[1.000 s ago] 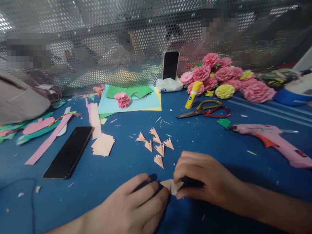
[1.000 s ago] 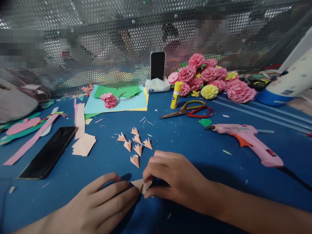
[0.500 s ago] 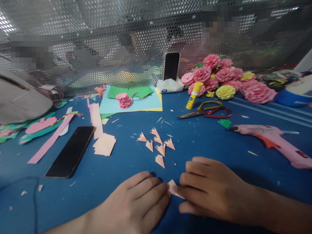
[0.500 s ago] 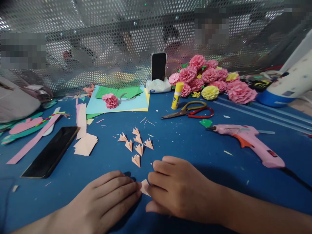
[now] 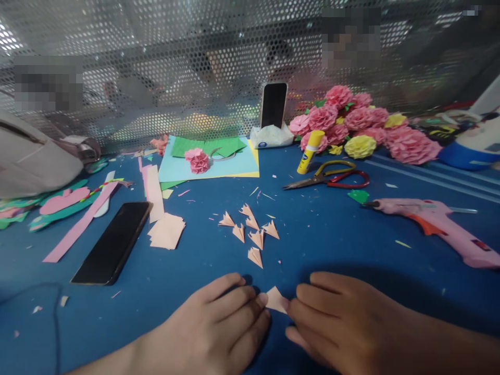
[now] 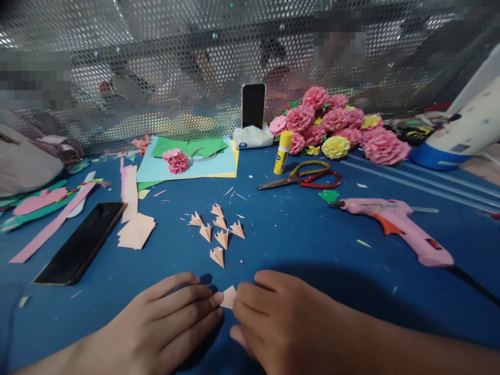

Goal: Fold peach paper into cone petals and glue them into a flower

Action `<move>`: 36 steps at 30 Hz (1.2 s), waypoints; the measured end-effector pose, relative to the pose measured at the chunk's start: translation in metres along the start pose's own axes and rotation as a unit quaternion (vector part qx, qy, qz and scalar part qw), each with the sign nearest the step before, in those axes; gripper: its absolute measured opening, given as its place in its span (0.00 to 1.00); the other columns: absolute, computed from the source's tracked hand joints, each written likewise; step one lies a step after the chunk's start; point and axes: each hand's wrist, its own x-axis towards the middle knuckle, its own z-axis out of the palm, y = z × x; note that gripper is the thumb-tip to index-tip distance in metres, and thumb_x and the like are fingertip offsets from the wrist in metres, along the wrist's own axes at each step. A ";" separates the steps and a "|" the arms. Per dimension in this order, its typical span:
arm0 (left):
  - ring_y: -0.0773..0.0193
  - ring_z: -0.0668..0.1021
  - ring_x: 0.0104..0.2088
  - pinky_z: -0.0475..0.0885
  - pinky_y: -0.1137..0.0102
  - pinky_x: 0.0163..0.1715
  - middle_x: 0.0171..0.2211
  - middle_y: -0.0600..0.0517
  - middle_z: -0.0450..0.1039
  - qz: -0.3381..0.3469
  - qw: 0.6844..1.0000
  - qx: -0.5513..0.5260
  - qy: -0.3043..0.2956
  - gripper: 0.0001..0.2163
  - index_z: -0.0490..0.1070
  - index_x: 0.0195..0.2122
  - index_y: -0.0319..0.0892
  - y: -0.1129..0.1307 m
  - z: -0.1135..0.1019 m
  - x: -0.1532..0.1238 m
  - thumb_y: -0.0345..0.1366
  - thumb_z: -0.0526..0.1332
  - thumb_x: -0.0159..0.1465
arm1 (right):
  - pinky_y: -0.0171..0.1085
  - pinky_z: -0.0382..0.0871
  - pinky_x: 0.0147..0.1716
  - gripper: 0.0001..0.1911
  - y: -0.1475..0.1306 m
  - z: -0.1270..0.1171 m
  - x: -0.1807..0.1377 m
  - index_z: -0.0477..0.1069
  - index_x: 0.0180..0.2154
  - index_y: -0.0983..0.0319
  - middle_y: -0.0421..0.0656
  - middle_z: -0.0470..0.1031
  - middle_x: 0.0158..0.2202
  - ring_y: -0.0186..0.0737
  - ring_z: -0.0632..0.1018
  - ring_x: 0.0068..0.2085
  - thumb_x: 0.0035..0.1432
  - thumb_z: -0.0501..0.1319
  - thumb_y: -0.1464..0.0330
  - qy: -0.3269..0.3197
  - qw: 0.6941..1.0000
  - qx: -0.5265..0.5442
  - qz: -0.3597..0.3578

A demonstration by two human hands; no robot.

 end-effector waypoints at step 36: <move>0.62 0.78 0.33 0.75 0.66 0.37 0.32 0.47 0.77 -0.077 0.996 -0.053 0.014 0.14 0.74 0.46 0.33 0.008 0.009 0.007 0.29 0.48 0.72 | 0.35 0.62 0.37 0.10 0.022 0.014 -0.003 0.73 0.38 0.61 0.41 0.76 0.34 0.36 0.72 0.36 0.69 0.56 0.65 -0.009 0.934 0.301 0.191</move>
